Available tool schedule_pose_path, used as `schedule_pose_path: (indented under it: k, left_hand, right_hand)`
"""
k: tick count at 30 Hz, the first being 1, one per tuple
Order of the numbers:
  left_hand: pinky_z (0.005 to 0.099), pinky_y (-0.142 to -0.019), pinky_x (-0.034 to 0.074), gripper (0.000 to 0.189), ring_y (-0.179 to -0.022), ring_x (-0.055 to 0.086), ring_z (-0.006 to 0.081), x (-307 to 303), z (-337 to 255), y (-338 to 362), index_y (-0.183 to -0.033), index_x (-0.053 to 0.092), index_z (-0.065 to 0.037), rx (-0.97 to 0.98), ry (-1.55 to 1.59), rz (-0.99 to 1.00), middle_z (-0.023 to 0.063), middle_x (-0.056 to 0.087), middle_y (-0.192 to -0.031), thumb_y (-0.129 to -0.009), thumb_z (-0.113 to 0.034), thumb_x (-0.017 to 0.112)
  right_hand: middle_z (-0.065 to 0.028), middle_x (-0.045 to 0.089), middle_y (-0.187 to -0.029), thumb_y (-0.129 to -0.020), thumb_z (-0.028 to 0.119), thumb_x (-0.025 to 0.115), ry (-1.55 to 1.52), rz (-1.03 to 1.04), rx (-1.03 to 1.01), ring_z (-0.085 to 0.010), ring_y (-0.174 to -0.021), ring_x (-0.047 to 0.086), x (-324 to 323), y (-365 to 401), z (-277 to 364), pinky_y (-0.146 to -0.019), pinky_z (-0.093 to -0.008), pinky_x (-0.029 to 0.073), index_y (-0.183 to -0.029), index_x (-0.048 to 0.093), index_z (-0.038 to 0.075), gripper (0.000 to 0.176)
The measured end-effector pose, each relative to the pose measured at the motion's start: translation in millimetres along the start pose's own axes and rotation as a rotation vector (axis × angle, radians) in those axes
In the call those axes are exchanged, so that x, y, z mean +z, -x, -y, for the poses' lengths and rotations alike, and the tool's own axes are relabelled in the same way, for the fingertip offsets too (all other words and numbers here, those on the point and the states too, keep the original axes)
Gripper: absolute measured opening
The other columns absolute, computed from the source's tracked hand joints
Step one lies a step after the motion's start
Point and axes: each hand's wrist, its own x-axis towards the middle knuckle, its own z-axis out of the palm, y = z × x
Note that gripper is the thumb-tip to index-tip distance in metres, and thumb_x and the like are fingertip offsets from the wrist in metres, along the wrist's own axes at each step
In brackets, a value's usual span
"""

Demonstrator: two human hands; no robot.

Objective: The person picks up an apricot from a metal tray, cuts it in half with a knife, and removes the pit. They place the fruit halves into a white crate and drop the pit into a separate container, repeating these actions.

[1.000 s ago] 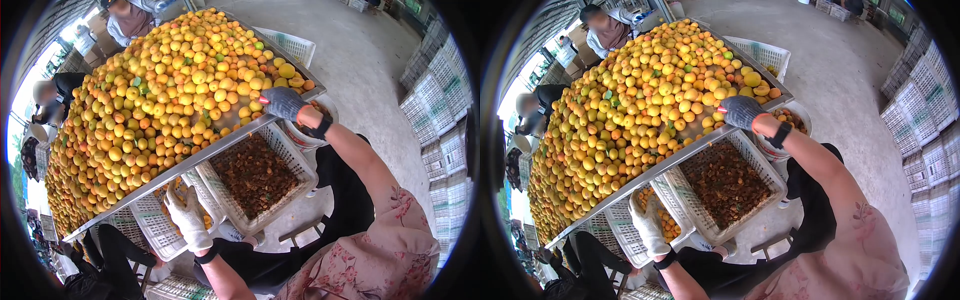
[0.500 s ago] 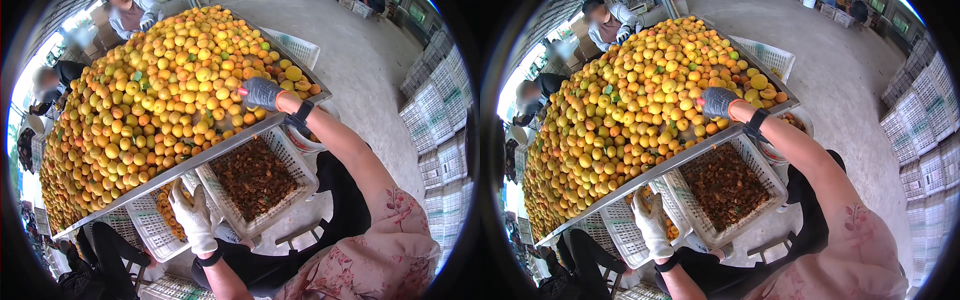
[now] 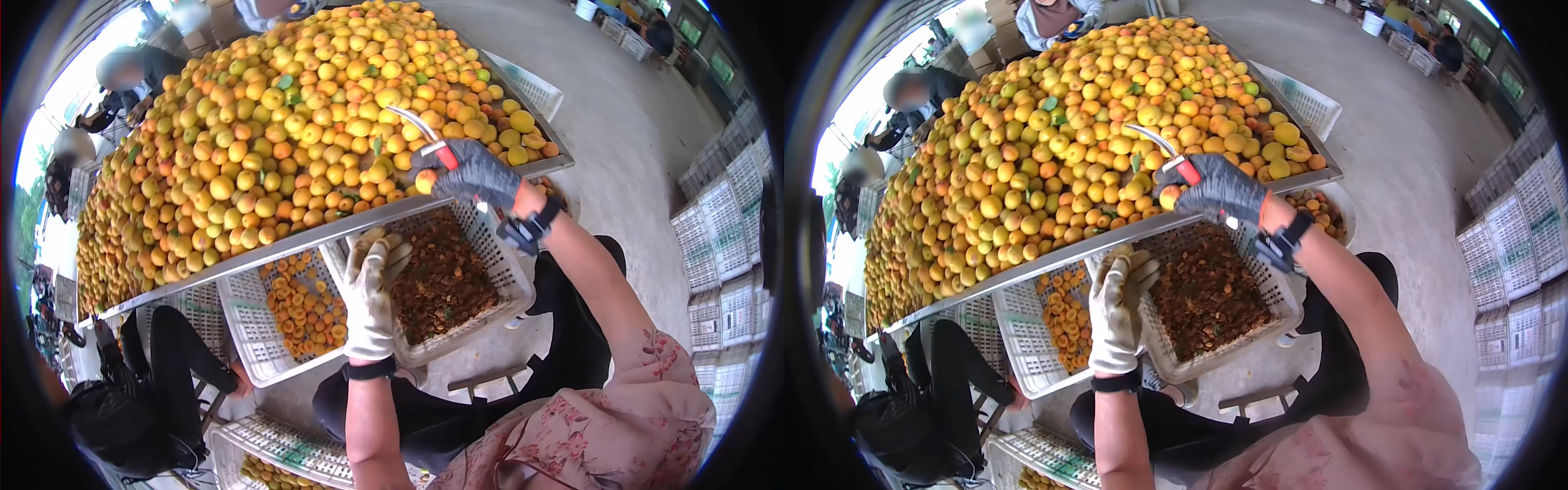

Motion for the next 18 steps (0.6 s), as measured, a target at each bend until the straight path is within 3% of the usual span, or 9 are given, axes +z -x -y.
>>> schedule_pose_path:
  k: [1, 4, 6, 7, 10, 12, 14, 16, 18]
  left_hand:
    - [0.0393, -0.088, 0.05, 0.035, -0.097, 0.061, 0.028, 4, 0, -1, -0.123, 0.049, 0.001, -0.033, 0.131, 0.049, 0.0187, 0.058, -0.112, -0.095, -0.021, 0.048]
    - [0.042, -0.085, 0.051, 0.038, -0.095, 0.061, 0.0288, 6, 2, -3, -0.124, 0.048, 0.0, -0.061, 0.424, 0.208, 0.0171, 0.058, -0.114, -0.095, -0.024, 0.05]
    - [0.0426, -0.083, 0.052, 0.037, -0.097, 0.061, 0.0254, 1, 2, -1, -0.125, 0.047, -0.001, -0.004, 0.417, 0.194, 0.0134, 0.058, -0.114, -0.096, -0.022, 0.05]
    - [0.0419, -0.083, 0.053, 0.035, -0.097, 0.061, 0.0233, -1, 2, -3, -0.125, 0.048, -0.002, 0.012, 0.371, 0.151, 0.0117, 0.058, -0.115, -0.096, -0.021, 0.05]
    - [0.0384, -0.081, 0.053, 0.028, -0.099, 0.06, 0.0178, 0, -8, 6, -0.121, 0.052, -0.004, 0.053, 0.36, 0.129, 0.0076, 0.059, -0.115, -0.096, -0.016, 0.05]
    - [0.0362, -0.081, 0.053, 0.026, -0.1, 0.06, 0.0179, -10, -5, 5, -0.119, 0.053, -0.004, 0.018, 0.381, 0.152, 0.0066, 0.059, -0.113, -0.096, -0.017, 0.049]
    - [0.0348, -0.08, 0.052, 0.027, -0.097, 0.06, 0.0178, -15, -2, 2, -0.119, 0.052, -0.003, 0.031, 0.412, 0.181, 0.0065, 0.06, -0.111, -0.096, -0.019, 0.049]
    - [0.035, -0.081, 0.052, 0.029, -0.095, 0.061, 0.0183, -18, -2, 1, -0.119, 0.052, -0.002, 0.037, 0.533, 0.199, 0.0074, 0.06, -0.112, -0.097, -0.021, 0.049]
    - [0.0345, -0.081, 0.053, 0.029, -0.092, 0.062, 0.0181, -17, -7, 5, -0.117, 0.053, -0.002, 0.09, 0.498, 0.193, 0.0092, 0.06, -0.109, -0.097, -0.023, 0.048]
  right_hand:
    - [-0.0021, 0.069, -0.094, -0.072, 0.007, 0.071, -0.03, 0.072, -0.114, -0.0026, -0.054, 0.05, 9, 4, -6, -0.044, -0.0181, 0.039, -0.116, 0.062, 0.008, 0.045]
    - [-0.0015, 0.069, -0.093, -0.072, 0.006, 0.072, -0.138, 0.064, -0.045, -0.0022, -0.052, 0.049, 50, 32, 4, -0.044, -0.0174, 0.038, -0.116, 0.062, 0.01, 0.046]
    - [-0.0016, 0.068, -0.095, -0.071, 0.007, 0.073, -0.087, 0.051, -0.019, -0.0057, -0.063, 0.056, 66, 38, 4, -0.055, -0.0204, 0.045, -0.116, 0.063, 0.011, 0.046]
    - [-0.0029, 0.067, -0.098, -0.072, 0.009, 0.074, -0.009, 0.026, -0.112, -0.0107, -0.08, 0.059, 72, 40, 5, -0.072, -0.0265, 0.049, -0.115, 0.063, 0.011, 0.045]
    - [-0.005, 0.066, -0.102, -0.072, 0.012, 0.075, 0.124, -0.001, -0.279, -0.0148, -0.094, 0.059, 88, 39, 1, -0.084, -0.0315, 0.047, -0.115, 0.063, 0.01, 0.045]
    - [-0.0061, 0.066, -0.1, -0.073, 0.016, 0.076, 0.203, 0.005, -0.315, -0.0158, -0.092, 0.06, 94, 40, 3, -0.081, -0.0323, 0.047, -0.115, 0.062, 0.008, 0.045]
    - [-0.0065, 0.066, -0.099, -0.074, 0.019, 0.077, 0.427, -0.118, -0.371, -0.0157, -0.091, 0.06, 101, 47, 6, -0.081, -0.0324, 0.047, -0.115, 0.06, 0.006, 0.047]
    - [-0.0079, 0.066, -0.097, -0.077, 0.023, 0.075, 0.437, -0.166, -0.396, -0.0159, -0.088, 0.06, 108, 56, 9, -0.08, -0.0318, 0.047, -0.116, 0.058, 0.004, 0.046]
    - [-0.01, 0.065, -0.096, -0.083, 0.024, 0.07, 0.235, -0.203, -0.445, -0.0168, -0.087, 0.06, 110, 63, 9, -0.079, -0.0314, 0.048, -0.117, 0.057, 0.003, 0.041]
